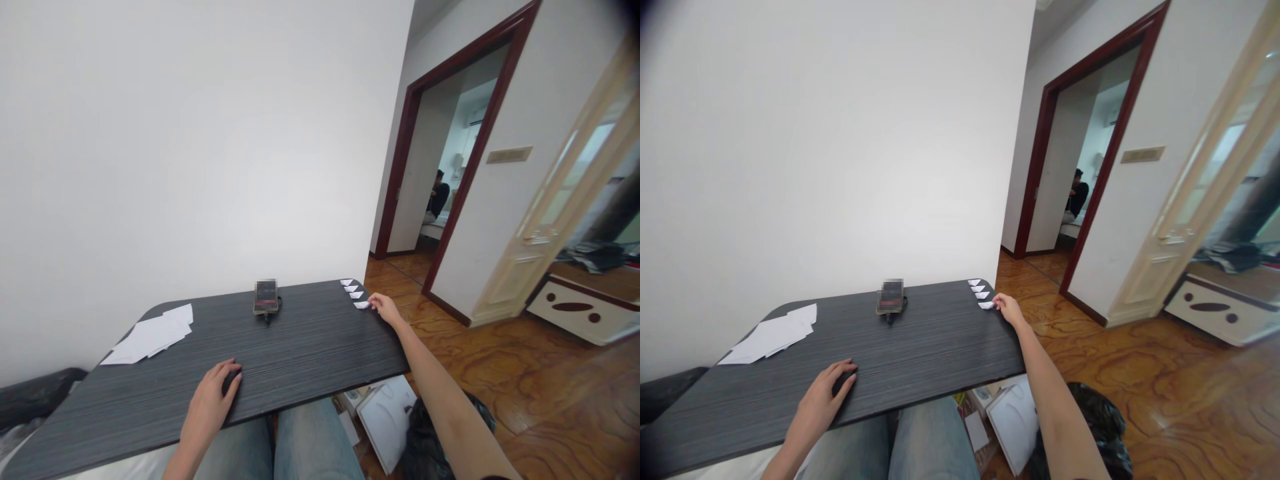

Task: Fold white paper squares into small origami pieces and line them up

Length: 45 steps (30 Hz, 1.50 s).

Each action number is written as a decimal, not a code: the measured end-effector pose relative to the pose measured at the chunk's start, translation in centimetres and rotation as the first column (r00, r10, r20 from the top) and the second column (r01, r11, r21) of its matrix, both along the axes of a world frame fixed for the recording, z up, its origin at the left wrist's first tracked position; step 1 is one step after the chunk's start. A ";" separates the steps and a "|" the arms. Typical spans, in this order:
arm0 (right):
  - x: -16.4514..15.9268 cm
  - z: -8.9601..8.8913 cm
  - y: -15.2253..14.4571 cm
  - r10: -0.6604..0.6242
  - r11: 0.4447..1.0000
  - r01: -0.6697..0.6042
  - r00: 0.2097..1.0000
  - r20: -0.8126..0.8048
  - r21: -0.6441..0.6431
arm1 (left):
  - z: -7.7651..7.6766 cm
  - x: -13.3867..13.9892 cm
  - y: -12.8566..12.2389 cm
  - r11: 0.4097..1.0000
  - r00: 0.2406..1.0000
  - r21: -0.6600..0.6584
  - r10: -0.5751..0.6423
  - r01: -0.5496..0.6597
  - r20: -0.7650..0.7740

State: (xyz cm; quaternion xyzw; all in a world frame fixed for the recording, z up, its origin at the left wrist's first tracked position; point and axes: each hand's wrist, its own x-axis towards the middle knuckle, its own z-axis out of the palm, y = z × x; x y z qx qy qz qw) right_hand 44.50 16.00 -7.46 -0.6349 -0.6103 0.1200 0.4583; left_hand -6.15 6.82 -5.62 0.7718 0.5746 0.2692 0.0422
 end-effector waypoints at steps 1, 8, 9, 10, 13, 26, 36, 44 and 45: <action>0.0 0.0 0.2 0.000 1.000 0.000 1.000 0.000 0.002 | 0.0 0.0 0.0 1.000 1.000 0.001 -0.002 0.002 -0.001; 0.4 -0.5 1.6 0.018 1.000 -0.018 1.000 0.005 0.016 | 0.1 0.0 0.0 1.000 1.000 0.021 -0.013 0.013 -0.001; 0.5 -0.6 1.8 0.020 1.000 -0.020 1.000 0.006 0.019 | 0.1 0.0 0.0 1.000 1.000 0.022 -0.013 0.013 -0.001; 0.6 -0.7 1.9 0.021 1.000 -0.022 1.000 0.008 0.021 | 0.1 -0.1 0.0 1.000 1.000 0.024 -0.013 0.013 -0.002; 0.8 -1.1 2.1 0.016 1.000 -0.017 1.000 0.014 0.020 | 0.0 -0.1 0.0 0.999 1.000 0.040 -0.017 0.017 0.000; 1.0 -1.6 2.4 -0.005 1.000 0.004 0.999 0.032 0.023 | -0.5 -0.2 0.1 0.999 0.999 0.052 -0.013 0.015 -0.033; 0.5 -1.0 1.8 -0.025 0.999 0.024 0.999 0.024 0.047 | -0.5 -0.1 0.2 0.998 0.999 0.066 -0.012 0.014 -0.036; -0.5 0.6 0.2 -0.165 0.970 0.170 0.985 -0.045 0.172 | -0.4 -0.1 0.0 0.998 1.000 0.060 -0.012 0.013 -0.025; -0.6 0.9 -0.2 -0.189 0.959 0.199 0.980 -0.066 0.201 | -0.4 -0.1 0.0 0.998 1.000 0.058 -0.012 0.013 -0.023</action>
